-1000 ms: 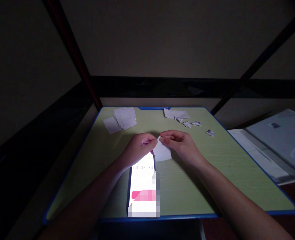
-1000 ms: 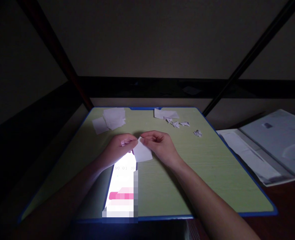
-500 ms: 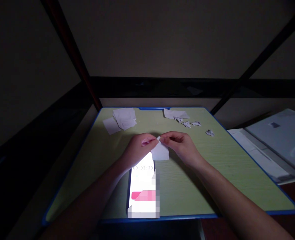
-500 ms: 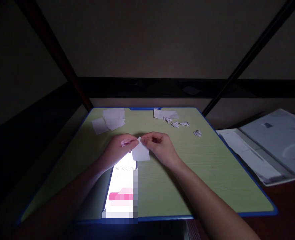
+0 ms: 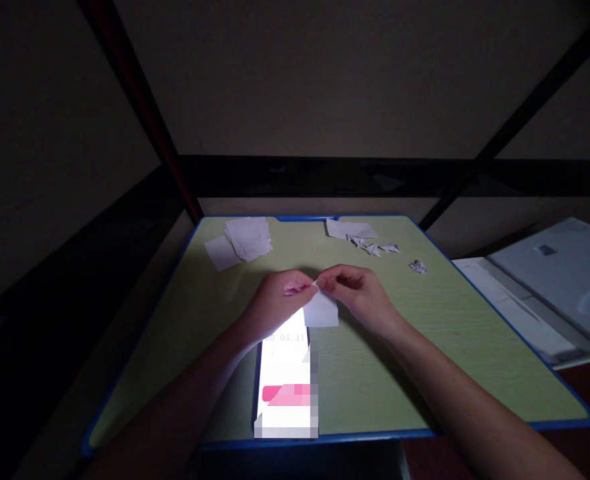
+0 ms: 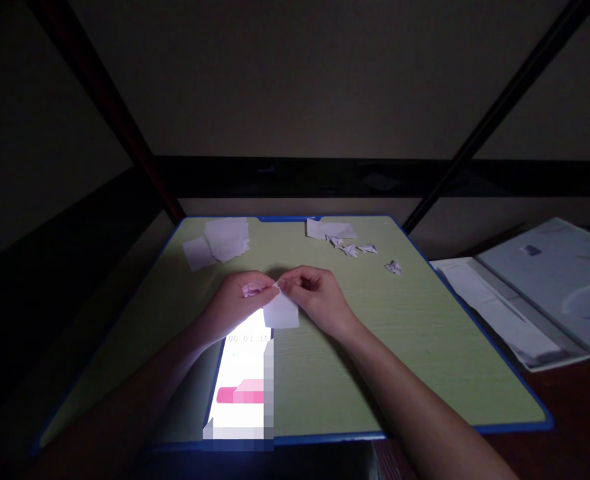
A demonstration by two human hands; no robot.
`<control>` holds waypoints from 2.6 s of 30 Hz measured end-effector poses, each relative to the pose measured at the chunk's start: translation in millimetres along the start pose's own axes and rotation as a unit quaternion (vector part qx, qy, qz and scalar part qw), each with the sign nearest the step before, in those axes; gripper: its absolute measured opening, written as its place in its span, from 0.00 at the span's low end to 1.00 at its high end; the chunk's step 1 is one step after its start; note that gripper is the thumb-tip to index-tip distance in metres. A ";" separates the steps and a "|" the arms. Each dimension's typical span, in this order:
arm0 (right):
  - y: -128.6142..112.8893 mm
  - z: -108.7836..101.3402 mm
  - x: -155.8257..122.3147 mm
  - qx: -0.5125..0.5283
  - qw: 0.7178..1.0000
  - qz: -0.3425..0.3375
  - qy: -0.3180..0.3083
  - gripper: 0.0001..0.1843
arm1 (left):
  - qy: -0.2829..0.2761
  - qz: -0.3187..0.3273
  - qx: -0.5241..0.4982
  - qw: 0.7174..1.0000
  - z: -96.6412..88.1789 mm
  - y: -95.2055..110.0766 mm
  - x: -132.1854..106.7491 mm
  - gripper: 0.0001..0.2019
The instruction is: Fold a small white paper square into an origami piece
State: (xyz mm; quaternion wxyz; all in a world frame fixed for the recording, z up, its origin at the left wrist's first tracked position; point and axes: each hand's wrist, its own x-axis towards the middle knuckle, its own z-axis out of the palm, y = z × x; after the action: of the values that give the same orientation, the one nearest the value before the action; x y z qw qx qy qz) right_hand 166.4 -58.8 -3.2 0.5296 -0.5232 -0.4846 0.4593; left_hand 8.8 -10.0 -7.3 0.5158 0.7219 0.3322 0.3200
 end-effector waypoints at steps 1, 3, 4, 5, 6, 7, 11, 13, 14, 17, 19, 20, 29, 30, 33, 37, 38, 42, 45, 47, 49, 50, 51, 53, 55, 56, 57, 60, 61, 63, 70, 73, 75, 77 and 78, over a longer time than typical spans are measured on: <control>-0.6 0.4 -0.3 -0.001 1.000 -0.002 0.002 0.10 | 0.000 0.003 0.000 1.000 -0.1 0.0 0.1 0.06; -1.9 1.0 -0.9 -0.003 1.000 -0.007 0.004 0.10 | -0.002 0.010 0.002 1.000 -0.2 0.1 0.3 0.06; -2.5 1.3 -1.2 -0.005 1.000 -0.011 0.006 0.10 | -0.004 0.010 0.004 1.000 -0.3 0.4 0.3 0.07; -3.0 1.5 -1.5 -0.007 1.000 -0.014 0.008 0.09 | -0.006 0.009 0.005 1.000 -0.4 0.9 0.2 0.07; -3.4 1.6 -1.7 -0.009 1.000 -0.019 0.010 0.09 | -0.009 0.007 0.006 1.000 -0.4 1.7 -0.1 0.07; -3.6 1.7 -1.8 -0.010 1.000 -0.024 0.011 0.09 | -0.011 0.005 0.006 1.000 -0.3 2.5 -0.3 0.08; -3.5 1.4 -2.1 -0.022 0.999 -0.037 0.016 0.09 | -0.011 0.005 0.003 1.000 0.3 5.3 -1.5 0.08; -3.3 0.8 -2.2 -0.023 0.999 -0.034 0.012 0.09 | -0.010 0.008 0.001 1.000 0.8 5.7 -1.8 0.08; -3.2 0.5 -2.3 -0.022 0.999 -0.031 0.009 0.09 | -0.010 0.009 0.001 1.000 0.9 5.6 -1.9 0.08; -3.2 -0.4 -2.4 -0.025 0.999 -0.026 0.000 0.08 | -0.004 0.016 0.002 1.000 1.0 3.9 -1.9 0.08; -2.9 -0.5 -2.4 -0.029 0.999 -0.028 -0.002 0.08 | 0.002 0.022 0.005 1.000 0.7 1.9 -1.6 0.07; -2.6 -0.5 -2.4 -0.031 0.999 -0.027 -0.004 0.08 | 0.005 0.025 0.006 1.000 0.5 1.0 -1.5 0.07; -2.4 0.2 -1.9 -0.020 0.999 -0.033 0.028 0.07 | -0.012 0.014 -0.014 1.000 0.3 8.1 -1.6 0.10; -3.1 0.2 -1.9 -0.021 0.998 -0.036 0.035 0.07 | -0.017 0.009 -0.018 1.000 0.5 9.1 -1.8 0.11; -4.3 1.1 -2.3 -0.023 0.999 -0.033 0.030 0.08 | -0.020 0.000 -0.023 1.000 1.0 9.6 -2.2 0.11; -2.9 2.9 -3.4 -0.022 0.999 -0.042 0.005 0.09 | -0.017 -0.003 -0.014 1.000 2.3 7.3 -2.8 0.09; -2.2 3.1 -3.7 -0.020 0.999 -0.044 0.003 0.09 | -0.020 -0.002 -0.012 1.000 2.6 6.9 -3.1 0.09; -0.2 3.1 -4.7 -0.002 0.999 -0.042 0.001 0.11 | -0.037 0.008 -0.011 0.999 2.6 6.7 -3.8 0.10; -0.2 3.3 -4.7 0.002 0.999 -0.044 0.003 0.11 | -0.034 0.022 -0.006 0.999 0.8 7.0 -3.1 0.12; -0.7 3.5 -4.2 0.002 0.999 -0.039 -0.007 0.11 | -0.014 0.026 -0.002 1.000 -0.8 6.3 -2.0 0.13; -0.9 3.2 -3.5 -0.006 0.999 -0.030 -0.021 0.12 | 0.007 0.021 0.000 1.000 -2.2 4.9 -0.9 0.13; -0.8 2.8 -3.2 -0.014 0.999 -0.026 -0.024 0.13 | 0.013 0.019 0.001 1.000 -2.7 4.1 -0.5 0.13; -0.6 2.3 -3.0 -0.023 0.999 -0.025 -0.022 0.14 | 0.016 0.018 0.001 1.000 -3.0 3.4 -0.3 0.13; 0.2 0.9 -2.7 -0.037 0.999 -0.028 -0.014 0.15 | 0.010 0.021 0.000 1.000 -3.1 2.8 0.0 0.13; 0.8 -0.3 -2.6 -0.040 0.999 -0.029 -0.013 0.15 | 0.012 0.028 -0.002 1.000 -2.7 2.9 0.1 0.11; 1.0 -0.6 -2.5 -0.040 0.999 -0.029 -0.015 0.15 | 0.018 0.031 -0.004 0.999 -2.3 3.0 0.2 0.10; 1.0 -0.7 -2.5 -0.041 0.999 -0.029 -0.018 0.15 | 0.028 0.035 -0.005 0.999 -1.9 3.0 0.3 0.09; 0.8 0.5 -2.3 -0.055 0.998 -0.026 -0.027 0.14 | 0.059 0.049 -0.007 0.997 -0.7 2.5 0.7 0.07; 0.8 1.1 -2.4 -0.060 0.997 -0.025 -0.030 0.14 | 0.065 0.053 -0.004 0.996 -0.5 2.5 0.7 0.06; 0.6 2.3 -2.8 -0.069 0.997 -0.024 -0.032 0.13 | 0.074 0.059 0.011 0.995 -0.3 3.3 0.3 0.06; 0.4 4.0 -5.1 -0.064 0.996 -0.015 -0.056 0.13 | 0.088 0.069 0.004 0.994 0.3 11.7 -2.2 0.06; 0.9 4.7 -5.3 -0.068 0.996 -0.020 -0.055 0.13 | 0.088 0.065 -0.008 0.994 0.2 9.9 -1.8 0.07; 1.2 4.9 -5.1 -0.061 0.997 -0.023 -0.045 0.11 | 0.089 0.065 -0.007 0.994 -0.7 7.8 -0.9 0.07; 1.3 4.6 -4.6 -0.047 0.998 -0.023 -0.037 0.11 | 0.090 0.069 -0.010 0.993 -1.8 5.9 0.0 0.07; 1.3 4.3 -4.2 -0.041 0.998 -0.022 -0.033 0.10 | 0.087 0.070 -0.014 0.994 -2.2 5.2 0.4 0.07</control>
State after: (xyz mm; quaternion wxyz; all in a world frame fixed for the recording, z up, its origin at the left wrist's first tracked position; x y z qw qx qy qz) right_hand 161.7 -62.5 -4.8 0.5015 -0.5180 -0.5316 0.4445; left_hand 8.0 -9.8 -1.7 0.4714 0.7057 0.3195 0.4214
